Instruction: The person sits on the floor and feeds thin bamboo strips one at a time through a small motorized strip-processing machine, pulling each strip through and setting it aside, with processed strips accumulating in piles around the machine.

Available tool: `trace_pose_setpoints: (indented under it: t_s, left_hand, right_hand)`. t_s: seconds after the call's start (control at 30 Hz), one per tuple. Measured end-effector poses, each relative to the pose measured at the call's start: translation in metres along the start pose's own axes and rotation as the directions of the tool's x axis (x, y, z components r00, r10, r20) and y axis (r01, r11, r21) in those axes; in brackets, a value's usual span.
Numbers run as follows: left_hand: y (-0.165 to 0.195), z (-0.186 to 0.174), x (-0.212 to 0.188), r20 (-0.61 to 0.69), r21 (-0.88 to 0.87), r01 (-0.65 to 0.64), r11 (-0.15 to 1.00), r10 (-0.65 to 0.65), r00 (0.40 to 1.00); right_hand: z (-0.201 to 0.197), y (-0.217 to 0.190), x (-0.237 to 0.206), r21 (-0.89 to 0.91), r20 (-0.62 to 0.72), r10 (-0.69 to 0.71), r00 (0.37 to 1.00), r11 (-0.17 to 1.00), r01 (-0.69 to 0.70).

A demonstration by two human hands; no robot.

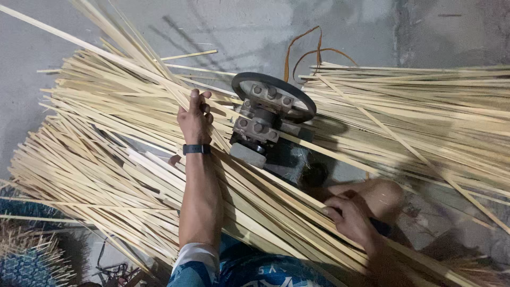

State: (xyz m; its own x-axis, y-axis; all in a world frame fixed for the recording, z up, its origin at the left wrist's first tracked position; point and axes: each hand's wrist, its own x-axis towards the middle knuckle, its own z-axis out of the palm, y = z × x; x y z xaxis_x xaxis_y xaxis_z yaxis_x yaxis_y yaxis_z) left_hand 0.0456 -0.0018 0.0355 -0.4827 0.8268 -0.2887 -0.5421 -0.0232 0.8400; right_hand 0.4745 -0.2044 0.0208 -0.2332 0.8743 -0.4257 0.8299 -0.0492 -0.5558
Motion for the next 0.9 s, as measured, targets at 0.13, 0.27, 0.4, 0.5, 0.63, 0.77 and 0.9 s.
trace_pose_setpoints:
  t_s: [0.13,0.27,0.4,0.5,0.63,0.77,0.9]
  left_hand:
    - [0.000,-0.001,-0.001,-0.008,0.042,0.003,0.999,-0.003,1.000]
    - [-0.003,-0.004,0.003,-0.037,0.068,-0.048,0.997,0.050,0.998]
    - [-0.005,-0.012,0.008,-0.104,-0.010,-0.111,0.994,0.110,0.989]
    - [-0.009,-0.020,0.015,-0.123,-0.258,-0.103,0.961,0.073,0.990]
    - [-0.016,-0.032,0.027,-0.050,-0.620,-0.021,0.784,-0.013,0.999]
    - [-0.014,-0.041,0.033,0.063,-0.777,-0.004,0.629,0.084,0.994]
    - [-0.013,-0.041,0.026,0.133,-0.792,0.043,0.609,0.103,0.986]
  right_hand:
    - [-0.008,-0.001,-0.003,0.019,-0.196,-0.089,0.977,0.995,0.095]
    - [-0.058,-0.007,-0.026,-0.028,-0.337,-0.316,0.887,0.945,0.326]
    - [-0.075,-0.016,-0.044,0.232,-0.104,0.350,0.931,0.919,-0.320]
    - [-0.058,-0.009,-0.042,0.087,-0.194,0.188,0.963,0.981,-0.174]
    - [-0.050,0.045,-0.046,-0.043,-0.277,-0.181,0.944,0.984,0.176]
    - [-0.079,0.124,-0.054,0.133,-0.347,0.175,0.922,0.982,-0.136]
    - [-0.129,0.170,-0.059,-0.131,-0.394,0.280,0.875,0.925,-0.356]
